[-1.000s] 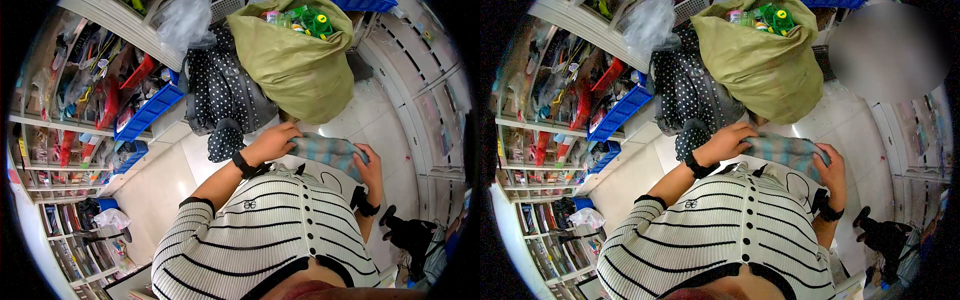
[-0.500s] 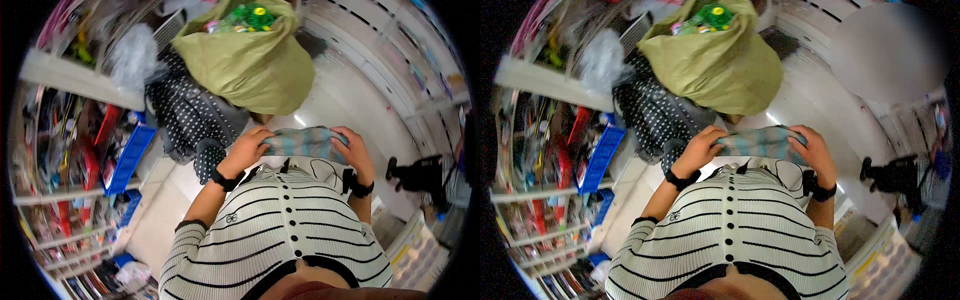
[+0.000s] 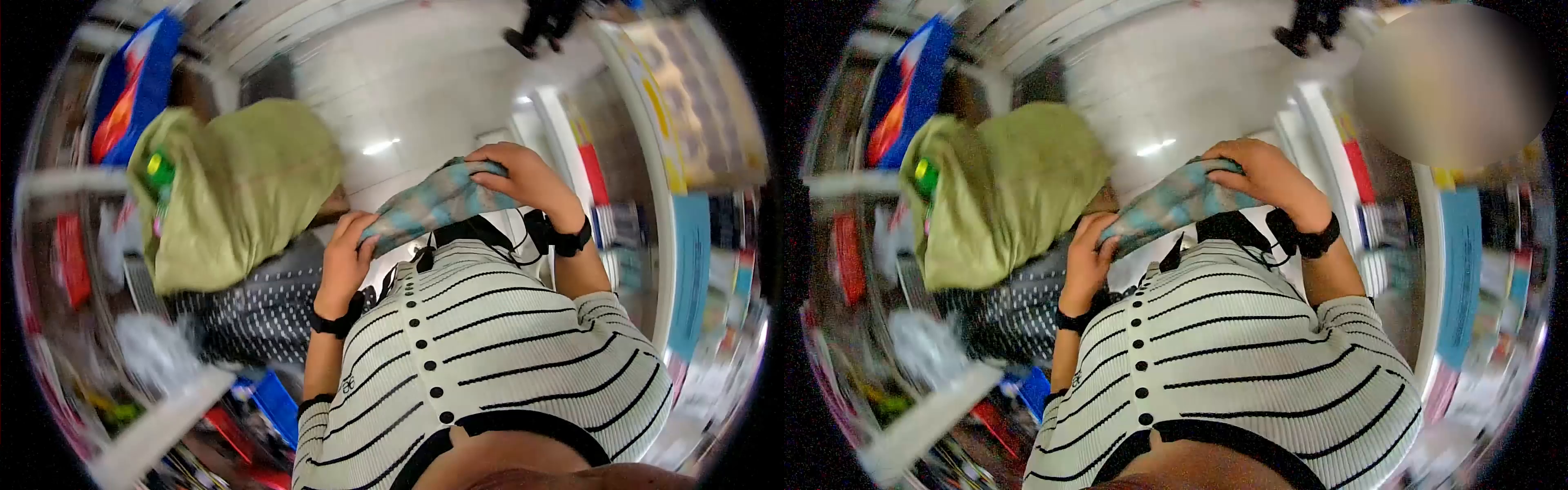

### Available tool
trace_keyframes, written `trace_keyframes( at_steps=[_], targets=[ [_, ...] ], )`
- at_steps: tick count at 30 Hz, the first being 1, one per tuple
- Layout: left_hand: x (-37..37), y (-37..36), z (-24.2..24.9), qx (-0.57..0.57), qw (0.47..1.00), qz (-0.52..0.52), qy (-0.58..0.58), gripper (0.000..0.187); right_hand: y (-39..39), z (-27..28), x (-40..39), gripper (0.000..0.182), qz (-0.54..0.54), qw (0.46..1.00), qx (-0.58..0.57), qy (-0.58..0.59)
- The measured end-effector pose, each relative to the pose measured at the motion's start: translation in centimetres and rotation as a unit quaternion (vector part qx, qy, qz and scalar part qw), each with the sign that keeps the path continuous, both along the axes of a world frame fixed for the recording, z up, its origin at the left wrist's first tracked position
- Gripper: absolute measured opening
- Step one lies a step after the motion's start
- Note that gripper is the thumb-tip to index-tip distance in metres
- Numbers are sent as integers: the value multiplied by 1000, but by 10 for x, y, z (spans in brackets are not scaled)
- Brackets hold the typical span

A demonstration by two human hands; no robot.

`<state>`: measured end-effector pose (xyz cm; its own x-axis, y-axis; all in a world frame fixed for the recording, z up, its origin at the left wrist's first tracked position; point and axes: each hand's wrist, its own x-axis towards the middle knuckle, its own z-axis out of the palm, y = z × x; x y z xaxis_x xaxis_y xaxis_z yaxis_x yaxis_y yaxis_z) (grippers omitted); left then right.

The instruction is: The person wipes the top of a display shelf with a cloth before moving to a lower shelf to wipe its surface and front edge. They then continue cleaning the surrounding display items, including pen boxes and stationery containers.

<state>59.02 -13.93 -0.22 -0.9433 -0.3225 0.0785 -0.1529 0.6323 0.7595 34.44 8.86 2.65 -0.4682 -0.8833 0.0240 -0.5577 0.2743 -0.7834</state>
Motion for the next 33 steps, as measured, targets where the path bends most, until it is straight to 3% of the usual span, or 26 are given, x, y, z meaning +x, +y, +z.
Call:
trace_keyframes(
  at_steps=[7,16,19,21,23,27,29,30,31,33],
  targets=[
    [-79,55,4,4,976,-216,-4,33,134,-19,31,39,-179,983,45,-14],
    [-147,134,-34,-45,955,-290,-37,34,228,-85,28,30,-262,960,85,-52],
    [-181,154,-60,-129,944,-304,-6,34,243,-114,17,25,-276,953,110,-60],
    [-214,168,-80,-125,942,-311,-10,32,251,-141,6,24,-347,929,125,-34],
    [-249,180,-106,-208,924,-321,24,31,257,-164,-3,26,-371,922,110,-31],
    [-342,210,-133,-268,882,-366,125,33,255,-190,-25,25,-492,860,104,83],
    [-387,225,-157,-275,867,-383,162,32,254,-221,-34,26,-567,798,77,189],
    [-405,233,-171,-282,853,-396,192,32,252,-235,-38,31,-586,795,111,110],
    [-420,237,-191,-277,850,-405,194,32,250,-253,-41,31,-594,789,116,108],
    [-444,243,-236,-323,814,-445,188,29,241,-296,-51,38,-581,779,110,209]
  ],
)
